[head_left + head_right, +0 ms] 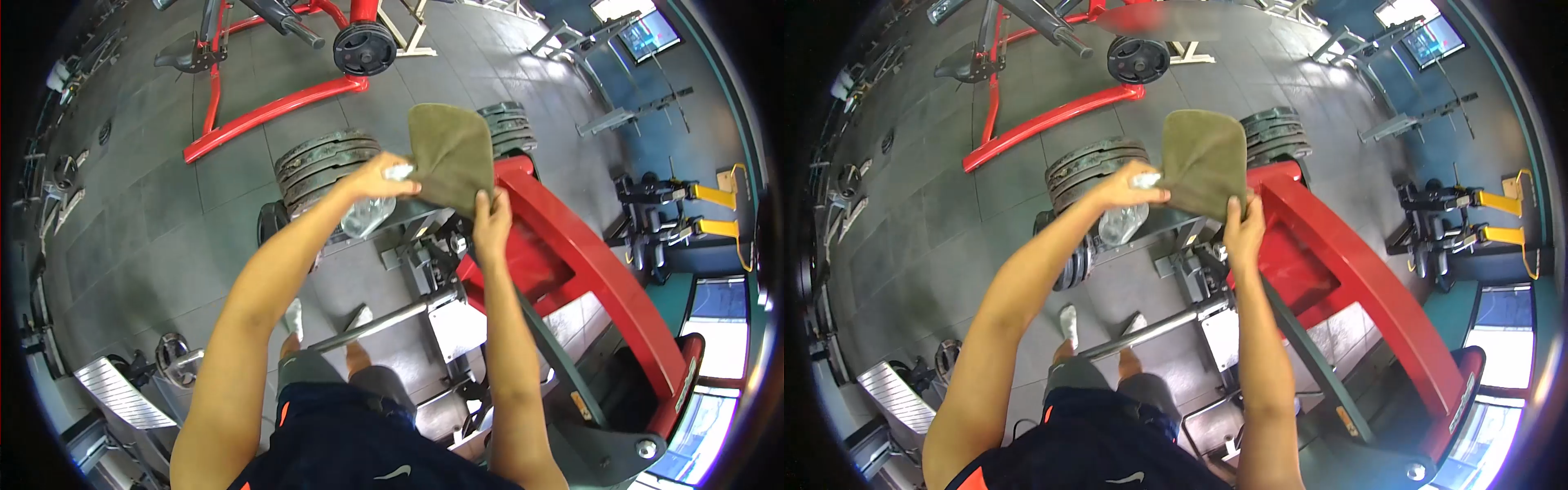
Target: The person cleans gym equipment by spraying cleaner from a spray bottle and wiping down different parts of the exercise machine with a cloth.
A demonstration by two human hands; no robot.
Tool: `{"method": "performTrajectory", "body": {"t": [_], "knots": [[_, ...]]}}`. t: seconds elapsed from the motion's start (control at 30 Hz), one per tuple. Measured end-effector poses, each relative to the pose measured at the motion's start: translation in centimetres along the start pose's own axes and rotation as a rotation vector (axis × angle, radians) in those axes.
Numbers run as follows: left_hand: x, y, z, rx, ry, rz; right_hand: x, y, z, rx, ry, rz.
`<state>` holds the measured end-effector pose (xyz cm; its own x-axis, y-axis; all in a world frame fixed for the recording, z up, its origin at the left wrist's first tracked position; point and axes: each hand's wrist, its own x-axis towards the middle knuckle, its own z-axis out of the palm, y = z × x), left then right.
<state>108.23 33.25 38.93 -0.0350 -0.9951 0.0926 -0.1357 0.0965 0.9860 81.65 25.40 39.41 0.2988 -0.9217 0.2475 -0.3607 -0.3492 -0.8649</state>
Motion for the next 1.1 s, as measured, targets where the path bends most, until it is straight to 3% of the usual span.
{"method": "performTrajectory", "body": {"t": [0.17,0.27,0.33,0.47,0.5,0.53,0.57,0.6,0.63,0.77,0.87,1.0,1.1], "knots": [[-3.7,-13.7,2.8,0.08,0.199,-0.305,-7.0,10.7,5.9,-0.525,-0.045,0.155],[-8.0,-17.6,4.5,-0.013,0.349,-0.326,-5.9,4.7,8.9,-0.759,0.026,-0.313],[-10.6,-18.2,5.3,-0.004,0.368,-0.312,-3.5,4.2,10.9,-0.78,-0.365,-0.569],[-13.9,-17.1,6.6,0.031,0.482,-0.078,1.9,7.4,13.0,-1.0,-0.751,-0.656],[-14.1,-17.2,6.7,0.058,0.432,-0.096,3.7,8.3,12.7,-0.872,-0.767,-0.656],[-14.2,-17.4,6.9,0.076,0.372,-0.116,5.3,10.0,11.9,-0.678,-0.672,-0.571],[-13.8,-17.8,7.3,0.101,0.385,-0.09,5.5,10.6,12.1,-0.638,-0.414,-0.364],[-12.9,-18.1,7.4,0.137,0.403,-0.056,6.4,11.5,11.6,-0.546,-0.364,-0.279],[-12.0,-18.4,7.2,0.173,0.424,-0.022,6.3,11.3,11.6,-0.494,-0.34,-0.375],[-8.4,-18.7,6.2,0.006,0.349,-0.097,6.2,12.1,11.6,-0.543,-0.309,-0.392],[-7.9,-21.3,7.0,0.112,0.316,-0.073,6.7,12.7,11.5,-0.599,-0.319,-0.458],[-9.5,-24.5,6.5,0.218,0.222,-0.154,6.2,12.5,11.4,-0.675,-0.356,-0.48],[-12.1,-26.3,5.7,0.203,0.307,-0.089,4.8,12.6,12.0,-0.757,-0.31,-0.526]]}}
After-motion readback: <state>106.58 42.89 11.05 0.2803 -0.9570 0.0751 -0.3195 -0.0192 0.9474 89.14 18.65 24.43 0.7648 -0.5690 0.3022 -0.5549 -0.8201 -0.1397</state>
